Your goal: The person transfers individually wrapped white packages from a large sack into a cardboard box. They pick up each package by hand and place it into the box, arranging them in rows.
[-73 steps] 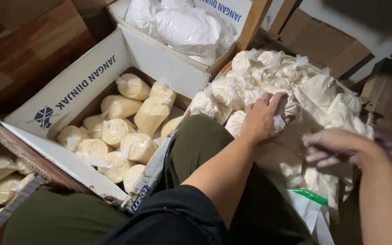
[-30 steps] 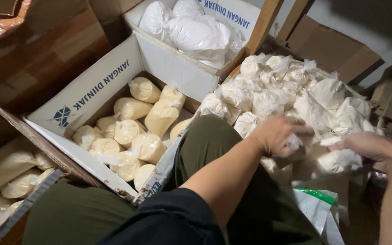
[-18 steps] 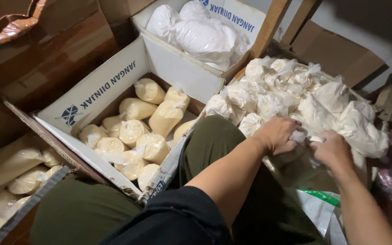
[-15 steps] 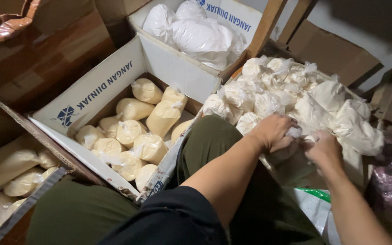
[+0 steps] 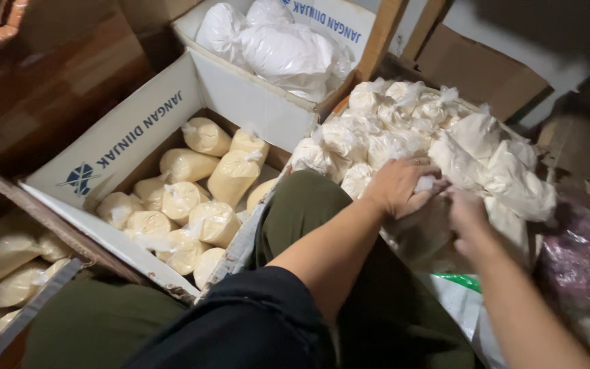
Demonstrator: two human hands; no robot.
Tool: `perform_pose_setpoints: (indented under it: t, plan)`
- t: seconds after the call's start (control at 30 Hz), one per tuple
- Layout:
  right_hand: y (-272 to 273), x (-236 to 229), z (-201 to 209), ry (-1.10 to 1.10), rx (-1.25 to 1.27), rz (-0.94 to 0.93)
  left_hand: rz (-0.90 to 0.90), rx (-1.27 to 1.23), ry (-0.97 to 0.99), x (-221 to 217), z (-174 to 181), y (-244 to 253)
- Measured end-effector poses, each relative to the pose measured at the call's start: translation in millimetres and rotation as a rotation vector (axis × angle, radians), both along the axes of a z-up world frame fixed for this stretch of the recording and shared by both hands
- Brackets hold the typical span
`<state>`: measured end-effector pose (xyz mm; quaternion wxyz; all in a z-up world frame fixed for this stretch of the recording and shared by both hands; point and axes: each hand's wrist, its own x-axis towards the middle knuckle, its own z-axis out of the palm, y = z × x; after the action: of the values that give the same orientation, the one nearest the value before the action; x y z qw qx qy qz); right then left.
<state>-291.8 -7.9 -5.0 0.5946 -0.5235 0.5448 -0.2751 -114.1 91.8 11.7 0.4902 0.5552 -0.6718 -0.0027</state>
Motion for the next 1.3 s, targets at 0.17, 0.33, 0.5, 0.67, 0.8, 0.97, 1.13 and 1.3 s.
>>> perform_pose_setpoints:
  t: [0.17,0.33,0.5,0.67,0.8,0.97,1.13,1.3]
  plan:
    - [-19.7,-28.9,58.4,0.486,0.178,0.183,0.303,0.288,0.45,-25.2,41.4,16.7]
    - [11.8,-23.2,89.0,0.705,0.175,0.214,0.662,0.505,0.681,-65.5,79.8,25.9]
    - [1.4,-22.3,86.1,0.546,0.323,0.303,0.597,0.781,0.612,-86.8,101.4,42.8]
    - [-14.0,-29.0,48.3,0.25,0.541,0.422,0.417,0.703,0.4,-81.8,79.8,38.9]
    - [-14.8,-31.3,42.0,0.232,0.481,0.408,0.303,0.704,0.238,-69.1,45.6,7.9]
    - [-0.2,-5.1,45.6,0.187,0.558,0.349,0.188,0.716,0.108,-39.6,9.8,-22.9]
    - [-0.5,-7.1,40.7,0.057,0.634,0.381,0.134,0.769,0.042,-30.5,26.4,-25.5]
    - [-24.3,-43.7,21.8,0.075,0.611,0.203,0.156,0.836,-0.04,-49.5,66.6,20.2]
